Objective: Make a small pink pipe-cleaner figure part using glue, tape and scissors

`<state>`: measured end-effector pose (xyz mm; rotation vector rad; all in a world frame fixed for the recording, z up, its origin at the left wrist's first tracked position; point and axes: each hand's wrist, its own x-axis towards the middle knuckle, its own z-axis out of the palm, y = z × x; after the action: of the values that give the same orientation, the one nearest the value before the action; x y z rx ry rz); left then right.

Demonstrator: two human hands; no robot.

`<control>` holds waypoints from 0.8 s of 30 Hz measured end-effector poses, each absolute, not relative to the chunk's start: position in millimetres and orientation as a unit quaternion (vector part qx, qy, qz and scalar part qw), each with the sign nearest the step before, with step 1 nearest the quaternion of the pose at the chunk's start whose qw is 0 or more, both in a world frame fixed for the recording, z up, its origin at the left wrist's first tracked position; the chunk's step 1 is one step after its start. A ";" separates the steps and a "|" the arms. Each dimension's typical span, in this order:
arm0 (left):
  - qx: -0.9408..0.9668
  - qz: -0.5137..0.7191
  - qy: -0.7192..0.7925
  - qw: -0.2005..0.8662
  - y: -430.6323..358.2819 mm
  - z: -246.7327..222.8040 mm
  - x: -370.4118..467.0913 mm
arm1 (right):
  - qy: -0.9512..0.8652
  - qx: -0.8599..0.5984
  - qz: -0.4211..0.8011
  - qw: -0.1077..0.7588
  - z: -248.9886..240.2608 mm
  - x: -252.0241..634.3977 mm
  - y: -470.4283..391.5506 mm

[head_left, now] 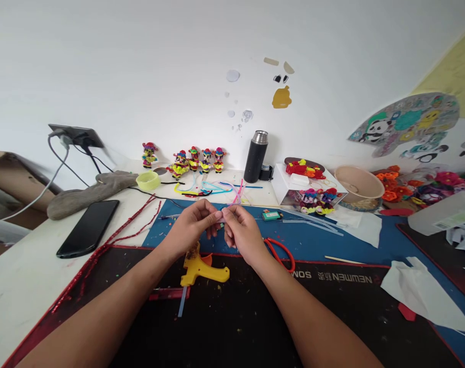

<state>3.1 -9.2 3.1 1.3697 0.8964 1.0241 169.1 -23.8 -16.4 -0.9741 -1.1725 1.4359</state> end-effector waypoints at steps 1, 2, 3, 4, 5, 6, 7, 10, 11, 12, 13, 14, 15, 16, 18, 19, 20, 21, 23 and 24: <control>0.578 0.435 0.386 0.573 -8.9 3.3 2.5 | -0.491 -0.403 0.591 0.497 -15.9 168.7 -24.4; 0.571 0.433 0.391 0.577 -8.5 3.2 1.9 | -0.498 -0.402 0.588 0.494 -15.6 168.4 -24.9; 0.564 0.433 0.395 0.582 -8.0 2.9 1.5 | -0.505 -0.402 0.585 0.491 -15.6 168.0 -25.4; 0.556 0.433 0.399 0.587 -7.6 2.5 1.3 | -0.512 -0.403 0.581 0.489 -15.8 167.6 -25.7; 0.551 0.433 0.401 0.590 -7.4 1.9 1.3 | -0.517 -0.405 0.575 0.488 -16.1 167.4 -25.8; 0.550 0.433 0.401 0.591 -7.3 1.2 1.5 | -0.520 -0.408 0.570 0.488 -16.5 167.3 -25.8; 0.554 0.431 0.399 0.590 -7.4 0.7 1.8 | -0.522 -0.410 0.566 0.489 -16.7 167.4 -25.6; 0.577 0.434 0.386 0.575 -8.2 0.3 2.7 | -0.519 -0.419 0.561 0.491 -16.0 168.4 -24.5; 0.583 0.438 0.377 0.570 -8.5 0.6 2.8 | -0.517 -0.419 0.562 0.492 -15.3 168.9 -24.2; 0.588 0.443 0.369 0.568 -8.7 1.2 2.7 | -0.516 -0.418 0.562 0.493 -14.5 169.2 -24.1; 0.591 0.445 0.361 0.568 -8.9 1.8 2.5 | -0.516 -0.416 0.562 0.494 -13.7 169.6 -24.1; 0.593 0.445 0.354 0.570 -9.0 2.4 2.2 | -0.516 -0.415 0.562 0.496 -13.1 169.8 -24.2; 0.596 0.442 0.351 0.572 -9.1 2.9 1.9 | -0.517 -0.414 0.561 0.496 -12.7 170.0 -24.4; 0.598 0.439 0.350 0.572 -9.1 3.3 1.6 | -0.518 -0.414 0.561 0.496 -12.6 170.1 -24.7; 0.597 0.441 0.354 0.570 -8.9 3.6 1.3 | -0.519 -0.414 0.561 0.494 -12.8 170.2 -25.2; 0.594 0.445 0.357 0.568 -8.8 3.5 1.3 | -0.519 -0.414 0.562 0.493 -12.9 170.2 -25.4; 0.590 0.449 0.361 0.565 -8.5 3.4 1.2 | -0.519 -0.413 0.564 0.492 -12.9 170.3 -25.6; 0.586 0.455 0.364 0.564 -8.2 3.2 1.0 | -0.518 -0.412 0.566 0.492 -12.7 170.3 -25.9; 0.571 0.469 0.371 0.562 -7.3 2.9 0.3 | -0.519 -0.406 0.571 0.489 -11.6 170.4 -26.2; 0.562 0.477 0.373 0.563 -6.8 2.8 -0.2 | -0.519 -0.403 0.574 0.488 -10.9 170.3 -26.4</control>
<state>-0.2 -6.8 2.8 1.3238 0.8791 1.1243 170.3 -26.4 -10.9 -0.9807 -1.2628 1.3959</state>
